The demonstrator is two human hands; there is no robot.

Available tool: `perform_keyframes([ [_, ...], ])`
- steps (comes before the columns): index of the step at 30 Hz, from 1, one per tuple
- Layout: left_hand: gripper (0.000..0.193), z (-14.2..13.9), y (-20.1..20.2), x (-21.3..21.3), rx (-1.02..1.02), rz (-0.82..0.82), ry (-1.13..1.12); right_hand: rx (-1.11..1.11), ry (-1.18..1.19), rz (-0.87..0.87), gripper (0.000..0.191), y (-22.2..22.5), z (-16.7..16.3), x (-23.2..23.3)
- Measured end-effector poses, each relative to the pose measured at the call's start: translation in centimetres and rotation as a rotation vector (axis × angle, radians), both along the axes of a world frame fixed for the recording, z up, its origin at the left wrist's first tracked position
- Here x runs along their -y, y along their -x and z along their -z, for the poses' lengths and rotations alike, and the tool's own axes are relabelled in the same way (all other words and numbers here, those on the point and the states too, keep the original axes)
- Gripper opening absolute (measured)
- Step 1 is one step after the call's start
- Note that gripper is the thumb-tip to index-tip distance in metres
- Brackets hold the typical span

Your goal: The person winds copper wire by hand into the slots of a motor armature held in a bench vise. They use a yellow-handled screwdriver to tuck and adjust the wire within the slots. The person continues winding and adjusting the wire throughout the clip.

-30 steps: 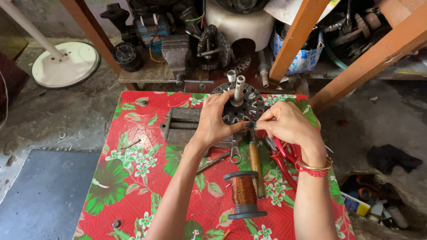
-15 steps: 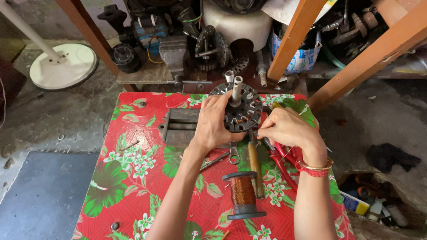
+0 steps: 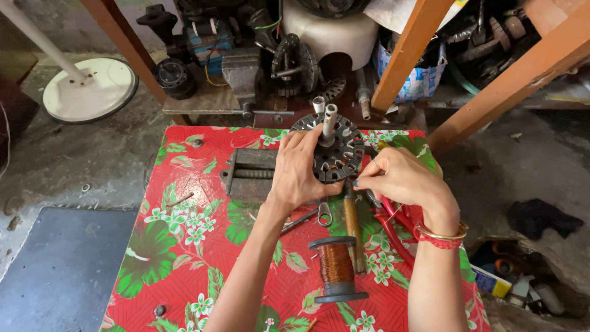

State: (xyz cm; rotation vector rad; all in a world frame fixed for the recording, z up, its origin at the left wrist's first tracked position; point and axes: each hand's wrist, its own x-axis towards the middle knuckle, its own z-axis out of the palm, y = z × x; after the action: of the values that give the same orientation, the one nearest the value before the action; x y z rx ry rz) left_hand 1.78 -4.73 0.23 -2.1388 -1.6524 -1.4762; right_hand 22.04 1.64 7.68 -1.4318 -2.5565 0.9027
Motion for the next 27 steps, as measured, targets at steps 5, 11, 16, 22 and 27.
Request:
perform_keyframes([
  [5,0.1,0.0,0.1,0.0,-0.009,0.007,-0.011,-0.103,0.01,-0.016,0.018,0.0,0.8,-0.4],
  [11,0.1,-0.1,0.1,0.0,-0.001,0.015,0.002,-0.347,0.065,-0.078,0.024,0.5,2.5,-1.7],
  [16,0.087,0.2,0.1,-0.2,0.028,-0.006,-0.006,-0.44,0.223,0.0,0.026,1.3,3.0,-1.7],
  [22,0.065,0.6,0.1,-0.5,0.05,-0.014,-0.005,-0.524,0.247,-0.115,0.029,1.8,2.8,-1.0],
  [27,0.06,0.9,0.1,-0.6,0.086,-0.027,0.023,-0.443,0.18,0.008,0.019,1.1,2.8,-0.9],
])
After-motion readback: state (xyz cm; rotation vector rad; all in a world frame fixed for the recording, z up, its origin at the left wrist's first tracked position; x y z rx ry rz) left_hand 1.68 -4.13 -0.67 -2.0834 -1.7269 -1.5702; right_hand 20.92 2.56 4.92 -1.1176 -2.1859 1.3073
